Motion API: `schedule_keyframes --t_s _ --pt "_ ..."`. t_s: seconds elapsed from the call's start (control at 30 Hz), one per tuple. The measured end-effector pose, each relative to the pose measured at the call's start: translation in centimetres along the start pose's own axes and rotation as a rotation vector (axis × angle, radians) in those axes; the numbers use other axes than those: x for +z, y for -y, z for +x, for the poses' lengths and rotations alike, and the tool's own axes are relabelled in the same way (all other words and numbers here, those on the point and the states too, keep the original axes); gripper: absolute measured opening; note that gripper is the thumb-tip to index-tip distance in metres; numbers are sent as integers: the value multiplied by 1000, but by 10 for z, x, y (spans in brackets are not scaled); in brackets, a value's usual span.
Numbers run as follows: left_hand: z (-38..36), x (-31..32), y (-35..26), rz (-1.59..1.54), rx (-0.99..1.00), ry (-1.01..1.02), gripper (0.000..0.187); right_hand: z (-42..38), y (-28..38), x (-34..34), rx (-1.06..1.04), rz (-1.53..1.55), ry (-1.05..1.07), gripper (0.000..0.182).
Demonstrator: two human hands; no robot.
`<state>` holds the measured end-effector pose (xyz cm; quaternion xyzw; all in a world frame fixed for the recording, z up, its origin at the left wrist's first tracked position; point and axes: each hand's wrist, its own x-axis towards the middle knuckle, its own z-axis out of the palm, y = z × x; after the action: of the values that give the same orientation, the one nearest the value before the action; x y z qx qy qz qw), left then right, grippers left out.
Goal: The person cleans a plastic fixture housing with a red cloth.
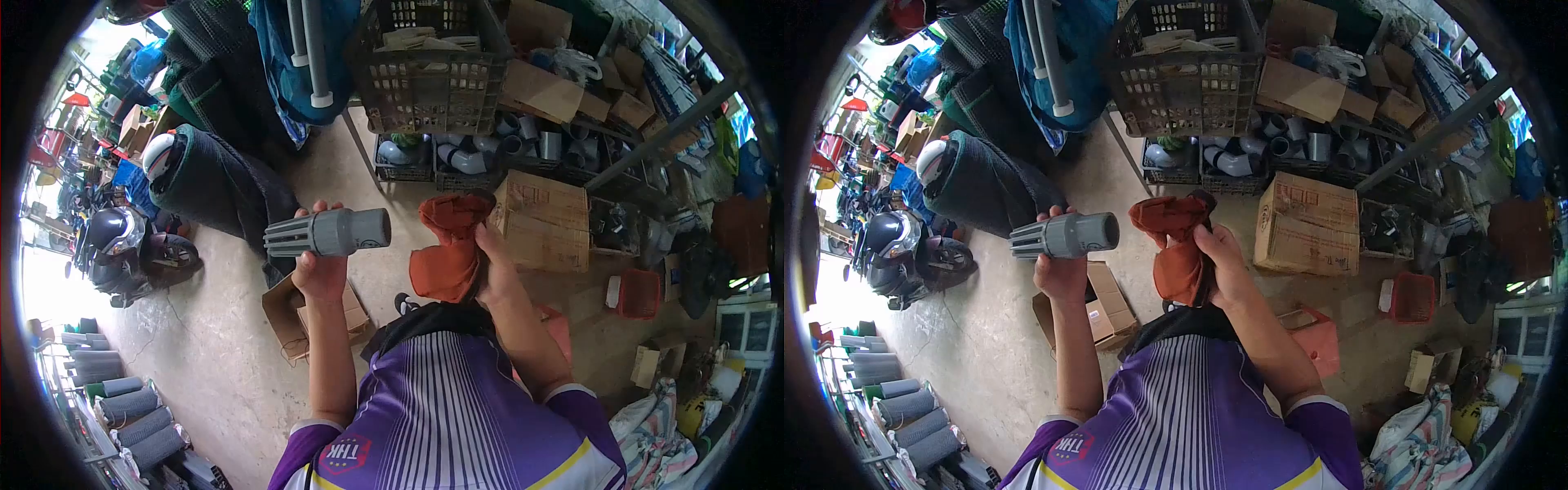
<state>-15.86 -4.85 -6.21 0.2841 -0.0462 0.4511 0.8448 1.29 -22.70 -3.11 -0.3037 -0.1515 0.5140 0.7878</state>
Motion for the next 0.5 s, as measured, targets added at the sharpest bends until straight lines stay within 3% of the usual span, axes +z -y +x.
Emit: schedule_keyframes --t_s 0.07,0.5 --pt "0 2 1 15 -21 -11 66 -1 0 4 -47 26 9 44" --pt "2 17 -1 139 -62 52 65 2 -4 3 -73 -206 122 55"
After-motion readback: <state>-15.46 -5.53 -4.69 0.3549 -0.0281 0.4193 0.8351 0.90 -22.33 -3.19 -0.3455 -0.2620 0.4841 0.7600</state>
